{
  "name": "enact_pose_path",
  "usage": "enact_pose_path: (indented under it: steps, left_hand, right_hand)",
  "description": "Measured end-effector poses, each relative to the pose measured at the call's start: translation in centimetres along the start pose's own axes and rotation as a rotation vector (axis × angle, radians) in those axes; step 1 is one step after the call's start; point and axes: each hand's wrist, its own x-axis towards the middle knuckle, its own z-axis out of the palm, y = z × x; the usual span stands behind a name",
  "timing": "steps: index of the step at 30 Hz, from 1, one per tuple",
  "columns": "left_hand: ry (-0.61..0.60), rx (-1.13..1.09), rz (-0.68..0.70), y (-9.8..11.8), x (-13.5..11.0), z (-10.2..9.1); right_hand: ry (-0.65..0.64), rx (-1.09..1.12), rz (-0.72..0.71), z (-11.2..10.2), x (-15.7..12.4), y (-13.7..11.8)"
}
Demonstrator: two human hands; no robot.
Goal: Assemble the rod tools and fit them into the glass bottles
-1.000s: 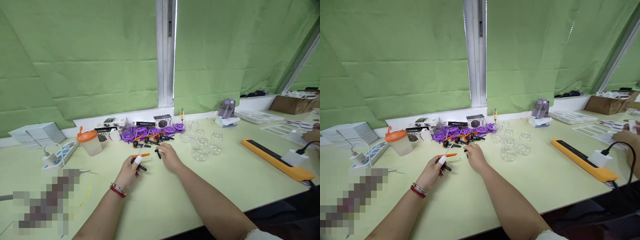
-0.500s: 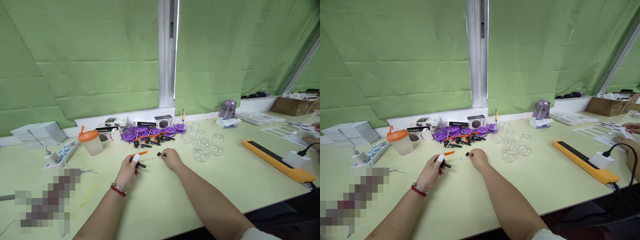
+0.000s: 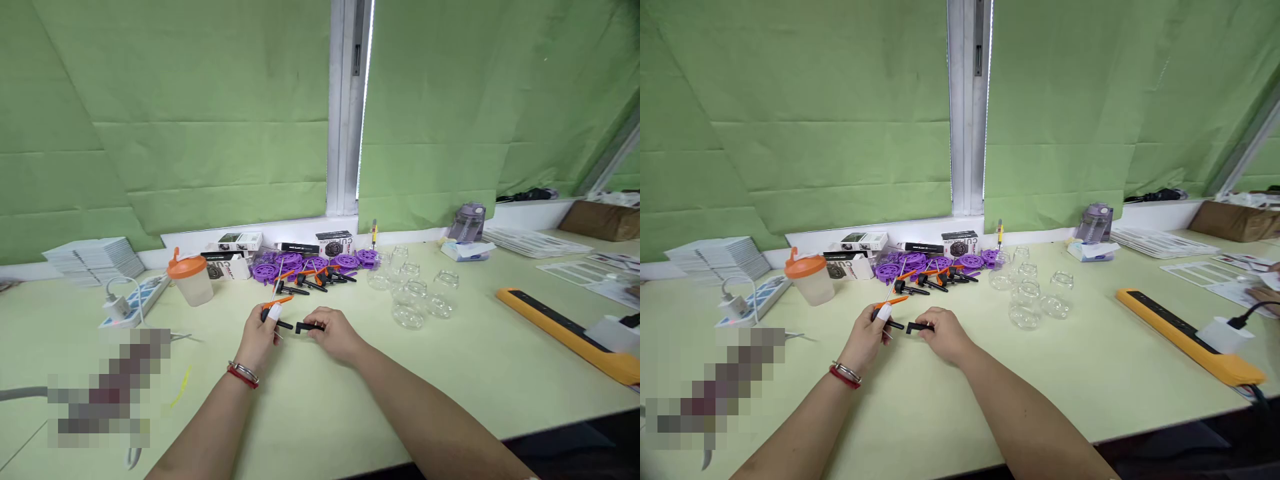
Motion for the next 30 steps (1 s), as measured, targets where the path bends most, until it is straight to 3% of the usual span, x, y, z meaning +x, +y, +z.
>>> enact_pose_path:
  steps: [14, 22, 30]
  left_hand:
    - [-0.037, 0.049, 0.001, 0.5, -0.5, 0.4]
    - [-0.27, -0.158, -0.119, 1.0, -0.6, -0.4]
    - [-0.309, -0.209, -0.144, 1.2, -0.7, -0.4]
  right_hand:
    - [-0.063, 0.003, 0.015, 1.0, -0.5, -0.9]
    - [-0.026, 0.044, 0.047, 0.6, -0.4, -0.7]
    - [-0.083, 0.132, 0.132, 1.1, -0.5, 0.8]
